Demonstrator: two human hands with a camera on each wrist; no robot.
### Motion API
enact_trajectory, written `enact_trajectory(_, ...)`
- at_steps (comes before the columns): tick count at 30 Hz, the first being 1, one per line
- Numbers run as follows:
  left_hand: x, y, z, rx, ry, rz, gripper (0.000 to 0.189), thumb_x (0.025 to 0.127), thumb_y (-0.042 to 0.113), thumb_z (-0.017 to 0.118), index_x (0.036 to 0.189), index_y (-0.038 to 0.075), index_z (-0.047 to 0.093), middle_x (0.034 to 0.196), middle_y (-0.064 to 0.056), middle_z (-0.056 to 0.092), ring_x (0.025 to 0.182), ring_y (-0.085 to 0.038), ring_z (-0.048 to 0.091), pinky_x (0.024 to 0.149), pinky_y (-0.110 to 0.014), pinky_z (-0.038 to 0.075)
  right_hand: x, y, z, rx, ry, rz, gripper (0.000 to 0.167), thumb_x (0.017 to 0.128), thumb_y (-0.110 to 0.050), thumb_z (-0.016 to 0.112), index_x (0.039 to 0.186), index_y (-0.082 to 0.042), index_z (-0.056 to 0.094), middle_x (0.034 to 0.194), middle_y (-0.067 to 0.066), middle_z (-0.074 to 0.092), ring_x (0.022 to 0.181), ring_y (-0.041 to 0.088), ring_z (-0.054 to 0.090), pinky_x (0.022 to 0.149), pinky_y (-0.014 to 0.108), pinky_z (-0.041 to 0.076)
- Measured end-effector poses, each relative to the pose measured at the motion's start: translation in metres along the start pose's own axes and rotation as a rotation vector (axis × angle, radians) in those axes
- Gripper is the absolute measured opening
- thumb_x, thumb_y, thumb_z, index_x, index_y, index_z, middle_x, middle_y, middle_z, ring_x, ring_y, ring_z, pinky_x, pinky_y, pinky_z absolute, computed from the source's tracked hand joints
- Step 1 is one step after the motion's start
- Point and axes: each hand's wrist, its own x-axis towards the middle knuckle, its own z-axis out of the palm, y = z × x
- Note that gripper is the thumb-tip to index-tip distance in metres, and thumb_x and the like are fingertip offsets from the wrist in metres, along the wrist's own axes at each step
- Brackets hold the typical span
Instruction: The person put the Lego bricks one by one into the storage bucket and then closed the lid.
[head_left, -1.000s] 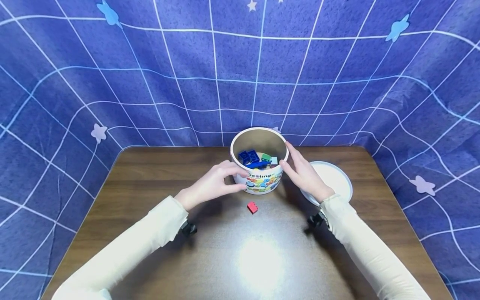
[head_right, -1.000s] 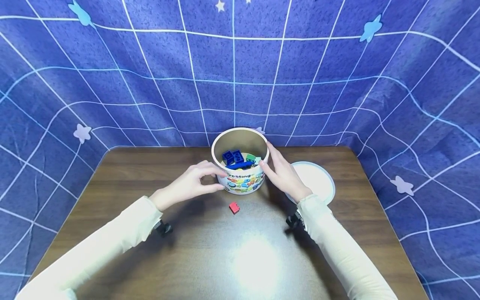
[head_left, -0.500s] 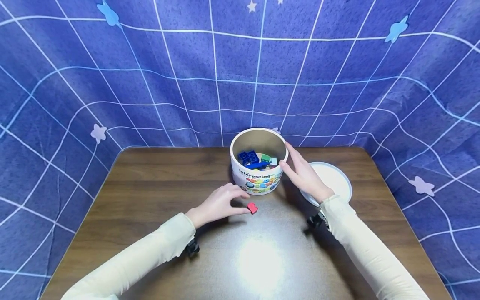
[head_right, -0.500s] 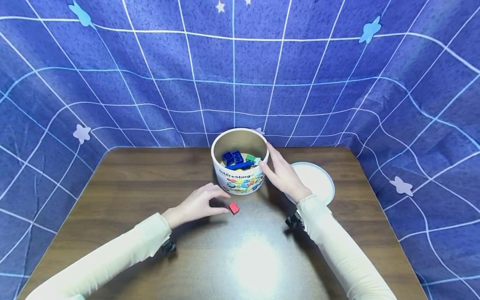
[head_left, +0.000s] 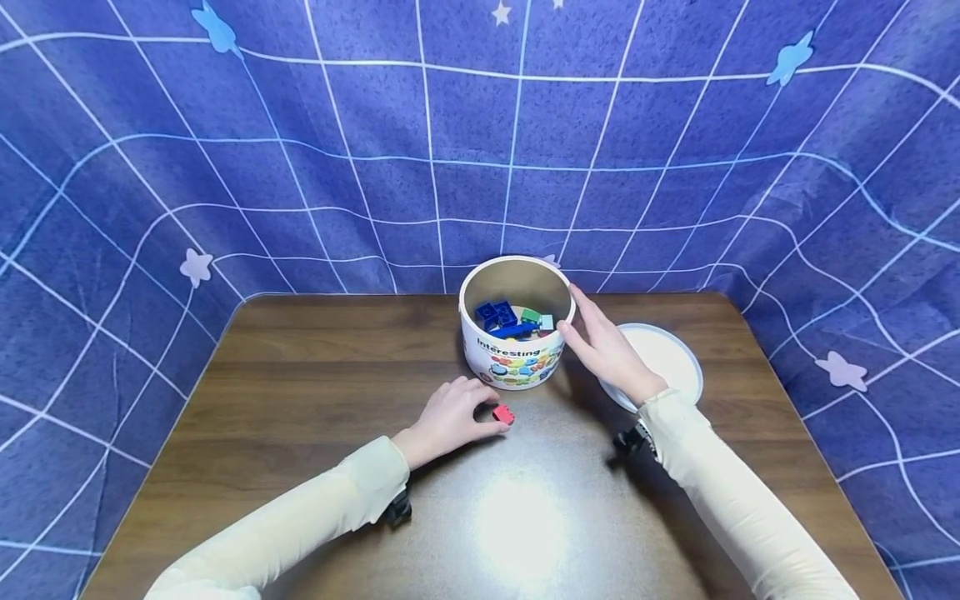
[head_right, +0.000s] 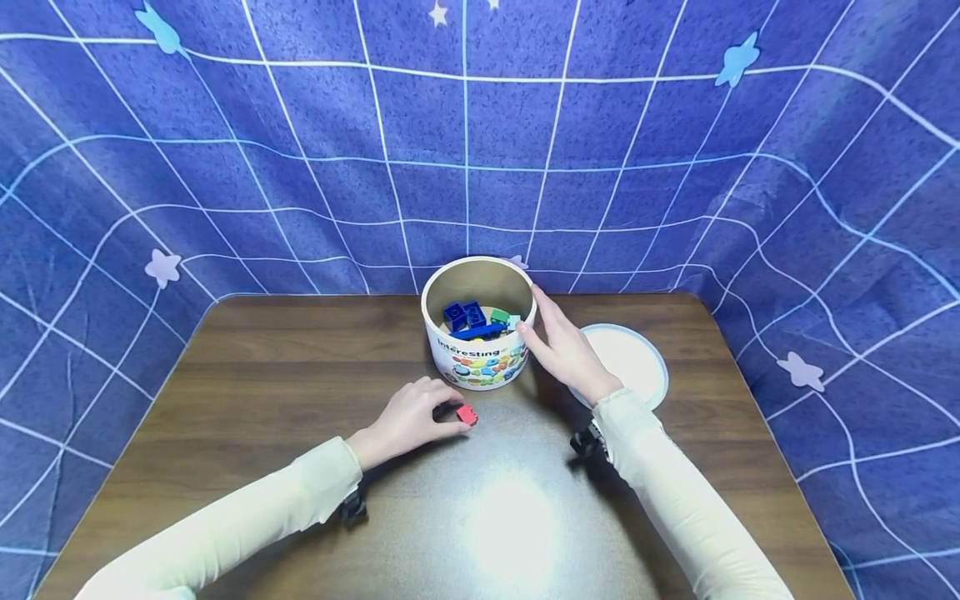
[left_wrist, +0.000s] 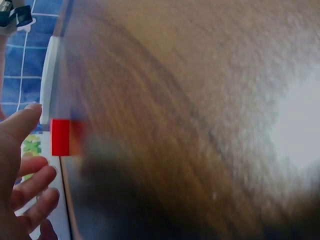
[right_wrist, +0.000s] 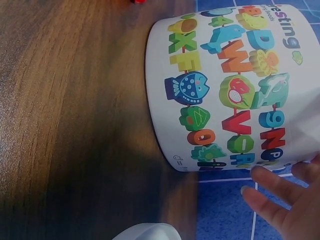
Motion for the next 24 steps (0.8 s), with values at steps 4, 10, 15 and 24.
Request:
enact_trajectory(4,0.000,0.003,0.005,0.023,0.003,-0.024,0.049,0.082,0.059,0.082,0.110,0.019,0.078,0.104,0.002,0.072,0.092,-0.019,0.060,0.076,-0.038,0.050,0.000,0.000,0.000,0.004,-0.004,0.002,0.076,0.107,-0.047,0.052,0.168,-0.017,0.017,0.163,0.017,0.038,0.121,0.031,0.065,0.105,0.053,0.052)
enact_trajectory(10,0.001,0.006,0.011,0.042,0.023,-0.045,0.047,0.082,0.058,0.083,0.107,0.019,0.078,0.102,0.003,0.071,0.090,-0.020,0.060,0.074,-0.038,0.049,0.001,0.002,0.000,0.003,-0.001,-0.003,0.076,0.108,-0.048,0.051,0.168,-0.017,0.017,0.164,0.017,0.037,0.122,0.034,0.065,0.106,0.053,0.052)
enact_trajectory(15,0.003,0.007,0.014,0.039,0.048,-0.019,0.038,0.083,0.050,0.084,0.104,0.019,0.077,0.097,0.003,0.071,0.087,-0.019,0.060,0.072,-0.039,0.050,0.000,0.002,0.000,0.006,0.003,-0.011,0.075,0.108,-0.047,0.051,0.168,-0.018,0.017,0.166,0.015,0.035,0.124,0.033,0.064,0.107,0.054,0.051)
enact_trajectory(24,0.003,0.004,0.009,0.006,0.026,0.030,0.027,0.087,0.038,0.084,0.104,0.019,0.077,0.096,0.005,0.071,0.087,-0.017,0.060,0.074,-0.036,0.050,0.001,0.003,0.001,0.004,0.002,0.001,0.075,0.108,-0.049,0.050,0.168,-0.020,0.017,0.165,0.015,0.036,0.123,0.032,0.065,0.104,0.053,0.053)
